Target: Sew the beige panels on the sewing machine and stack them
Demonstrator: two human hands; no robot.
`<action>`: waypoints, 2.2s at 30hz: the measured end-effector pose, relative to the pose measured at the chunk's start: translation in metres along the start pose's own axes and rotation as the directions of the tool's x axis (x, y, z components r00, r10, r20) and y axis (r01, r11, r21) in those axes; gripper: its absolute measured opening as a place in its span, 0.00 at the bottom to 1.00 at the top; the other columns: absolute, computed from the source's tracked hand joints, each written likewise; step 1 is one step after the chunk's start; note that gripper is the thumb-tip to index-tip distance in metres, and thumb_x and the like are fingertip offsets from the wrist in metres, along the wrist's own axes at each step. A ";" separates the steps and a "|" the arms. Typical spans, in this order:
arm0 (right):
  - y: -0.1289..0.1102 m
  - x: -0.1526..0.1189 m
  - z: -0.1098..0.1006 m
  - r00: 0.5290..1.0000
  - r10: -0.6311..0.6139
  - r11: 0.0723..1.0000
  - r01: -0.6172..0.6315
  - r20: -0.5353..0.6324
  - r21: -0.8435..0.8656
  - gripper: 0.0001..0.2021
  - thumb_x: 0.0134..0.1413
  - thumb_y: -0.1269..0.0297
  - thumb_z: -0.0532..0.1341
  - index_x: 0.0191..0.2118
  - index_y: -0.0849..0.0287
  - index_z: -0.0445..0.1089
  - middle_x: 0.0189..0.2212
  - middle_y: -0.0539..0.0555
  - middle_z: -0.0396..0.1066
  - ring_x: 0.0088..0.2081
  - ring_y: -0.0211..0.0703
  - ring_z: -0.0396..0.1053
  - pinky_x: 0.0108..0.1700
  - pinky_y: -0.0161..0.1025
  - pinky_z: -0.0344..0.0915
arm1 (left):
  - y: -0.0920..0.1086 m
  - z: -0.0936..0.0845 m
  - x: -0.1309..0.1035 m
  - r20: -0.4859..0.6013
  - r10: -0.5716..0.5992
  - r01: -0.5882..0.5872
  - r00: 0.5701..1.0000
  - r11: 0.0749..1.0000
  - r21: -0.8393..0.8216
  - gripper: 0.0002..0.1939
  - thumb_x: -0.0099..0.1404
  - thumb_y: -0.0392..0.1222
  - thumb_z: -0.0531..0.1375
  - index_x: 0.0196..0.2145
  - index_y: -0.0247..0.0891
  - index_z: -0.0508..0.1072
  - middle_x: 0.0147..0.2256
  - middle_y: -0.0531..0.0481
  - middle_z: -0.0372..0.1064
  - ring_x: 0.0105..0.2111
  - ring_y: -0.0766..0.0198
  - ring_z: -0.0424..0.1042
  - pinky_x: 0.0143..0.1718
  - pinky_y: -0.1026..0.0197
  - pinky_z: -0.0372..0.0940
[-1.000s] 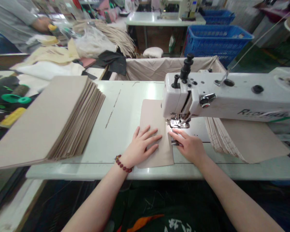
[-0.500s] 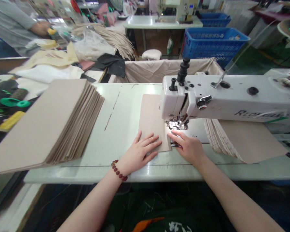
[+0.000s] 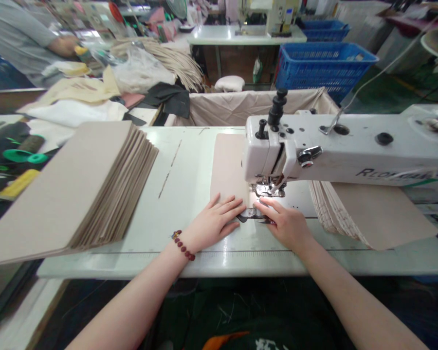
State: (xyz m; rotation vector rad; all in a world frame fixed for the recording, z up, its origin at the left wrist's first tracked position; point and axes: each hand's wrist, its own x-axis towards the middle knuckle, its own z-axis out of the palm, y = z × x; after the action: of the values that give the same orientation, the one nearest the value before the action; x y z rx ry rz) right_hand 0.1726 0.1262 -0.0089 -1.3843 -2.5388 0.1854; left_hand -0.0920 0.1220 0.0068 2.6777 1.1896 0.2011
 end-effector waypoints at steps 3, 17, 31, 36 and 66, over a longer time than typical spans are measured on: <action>0.001 0.000 0.001 1.000 -0.005 1.000 0.005 -0.006 0.005 0.32 0.56 0.73 0.58 0.65 0.44 0.59 0.63 0.48 0.62 0.51 0.46 0.71 0.44 0.42 0.71 | -0.005 -0.002 0.007 0.005 -0.016 0.016 1.000 1.000 0.001 0.26 0.75 0.50 0.49 0.67 0.47 0.54 0.67 0.50 0.50 0.68 0.56 0.48 0.68 0.44 0.39; 0.002 0.001 0.000 1.000 -0.007 1.000 0.007 -0.007 0.026 0.30 0.54 0.73 0.59 0.63 0.45 0.62 0.63 0.48 0.62 0.51 0.46 0.71 0.43 0.41 0.71 | -0.020 0.004 0.026 -0.049 -0.088 0.087 0.995 0.996 -0.027 0.30 0.74 0.54 0.48 0.69 0.47 0.49 0.69 0.51 0.44 0.69 0.57 0.43 0.69 0.46 0.37; 0.001 0.000 0.000 1.000 -0.002 0.999 0.003 -0.022 0.043 0.27 0.57 0.72 0.58 0.62 0.46 0.63 0.62 0.50 0.64 0.52 0.46 0.70 0.45 0.41 0.70 | -0.017 0.005 0.024 -0.133 -0.131 0.127 0.982 0.991 -0.034 0.34 0.72 0.53 0.53 0.69 0.40 0.49 0.69 0.46 0.43 0.70 0.53 0.38 0.69 0.43 0.32; -0.001 0.000 -0.002 1.000 0.017 0.998 -0.015 -0.026 0.066 0.26 0.59 0.71 0.57 0.61 0.45 0.64 0.61 0.48 0.64 0.51 0.45 0.71 0.47 0.41 0.69 | -0.019 0.007 0.025 -0.152 -0.133 0.131 0.979 0.991 -0.024 0.35 0.71 0.53 0.53 0.69 0.39 0.48 0.69 0.44 0.43 0.69 0.52 0.39 0.69 0.43 0.34; -0.051 -0.166 -0.014 0.851 0.514 0.672 -0.475 0.103 0.568 0.11 0.61 0.52 0.58 0.40 0.53 0.68 0.31 0.50 0.73 0.32 0.45 0.72 0.36 0.41 0.70 | 0.058 0.014 -0.092 -0.214 -0.342 0.322 0.915 0.939 -0.122 0.23 0.70 0.32 0.47 0.60 0.44 0.64 0.62 0.44 0.57 0.66 0.48 0.51 0.64 0.36 0.50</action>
State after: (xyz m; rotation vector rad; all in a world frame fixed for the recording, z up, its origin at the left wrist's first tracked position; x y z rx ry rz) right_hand 0.2216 -0.0408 -0.0089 -1.7126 -1.7376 0.9113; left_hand -0.1086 0.0134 0.0032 2.3795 1.6440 0.5076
